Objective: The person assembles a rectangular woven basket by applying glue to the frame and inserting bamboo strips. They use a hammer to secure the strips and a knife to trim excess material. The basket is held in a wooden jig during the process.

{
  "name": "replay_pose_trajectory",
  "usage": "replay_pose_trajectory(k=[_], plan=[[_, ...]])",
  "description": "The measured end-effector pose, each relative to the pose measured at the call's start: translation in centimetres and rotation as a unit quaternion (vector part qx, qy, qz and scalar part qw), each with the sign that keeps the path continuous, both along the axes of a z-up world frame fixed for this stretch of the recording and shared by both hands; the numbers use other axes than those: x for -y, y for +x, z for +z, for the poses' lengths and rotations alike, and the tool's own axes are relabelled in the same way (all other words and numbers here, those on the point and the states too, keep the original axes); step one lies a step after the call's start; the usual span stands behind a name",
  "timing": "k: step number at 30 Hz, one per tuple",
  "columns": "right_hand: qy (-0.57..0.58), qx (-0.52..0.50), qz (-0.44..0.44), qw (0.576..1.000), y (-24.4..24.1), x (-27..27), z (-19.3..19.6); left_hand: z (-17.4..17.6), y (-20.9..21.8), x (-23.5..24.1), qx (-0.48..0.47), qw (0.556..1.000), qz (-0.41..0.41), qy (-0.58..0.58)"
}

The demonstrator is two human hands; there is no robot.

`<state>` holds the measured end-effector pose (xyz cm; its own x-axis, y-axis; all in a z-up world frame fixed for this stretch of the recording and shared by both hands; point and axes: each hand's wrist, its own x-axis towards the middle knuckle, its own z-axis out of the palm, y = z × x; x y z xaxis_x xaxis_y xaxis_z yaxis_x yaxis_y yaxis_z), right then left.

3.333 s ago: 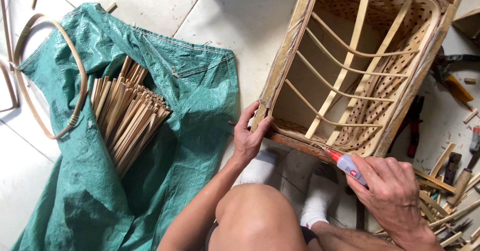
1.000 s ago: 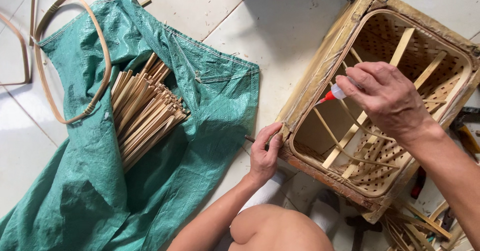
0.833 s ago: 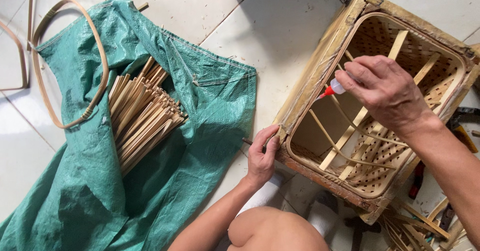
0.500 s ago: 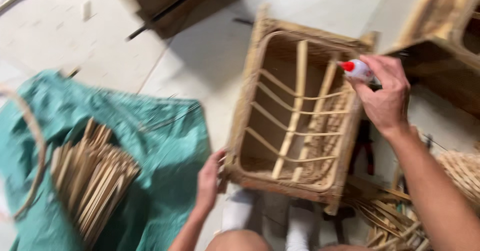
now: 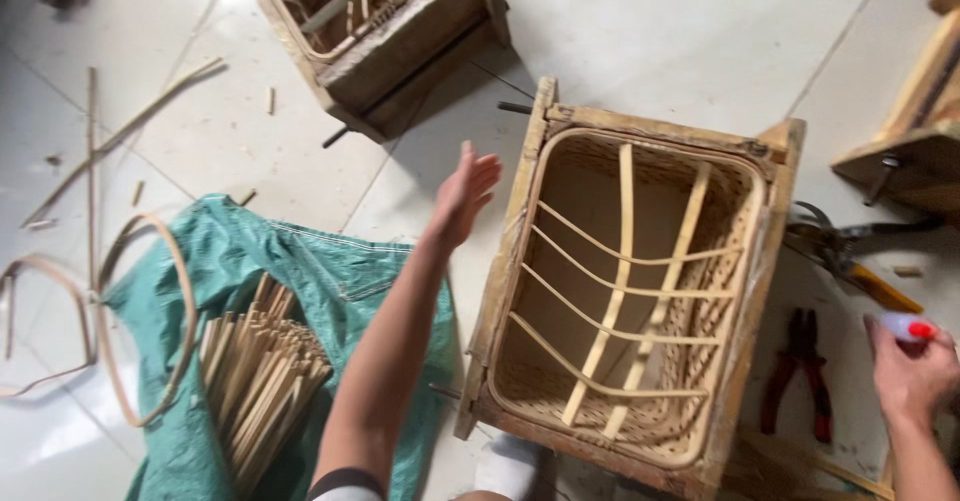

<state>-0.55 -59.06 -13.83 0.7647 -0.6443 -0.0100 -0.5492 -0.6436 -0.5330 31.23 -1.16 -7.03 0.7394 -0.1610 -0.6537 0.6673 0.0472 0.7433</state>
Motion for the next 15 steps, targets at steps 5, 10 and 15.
replay_pose_trajectory(k=[5,10,15], plan=[[-0.097,-0.040,0.037,0.994,-1.1,-1.7,-0.9,-0.8,3.3,5.1,-0.004,0.998,-0.040,0.043],[-0.044,-0.062,0.026,0.997,-1.7,-1.4,-0.1,-1.2,4.7,7.4,-0.027,0.992,-0.033,0.116],[-0.079,-0.110,-0.019,0.991,-1.2,-1.3,-0.4,-1.7,5.1,7.5,-0.032,0.998,-0.003,0.053]])
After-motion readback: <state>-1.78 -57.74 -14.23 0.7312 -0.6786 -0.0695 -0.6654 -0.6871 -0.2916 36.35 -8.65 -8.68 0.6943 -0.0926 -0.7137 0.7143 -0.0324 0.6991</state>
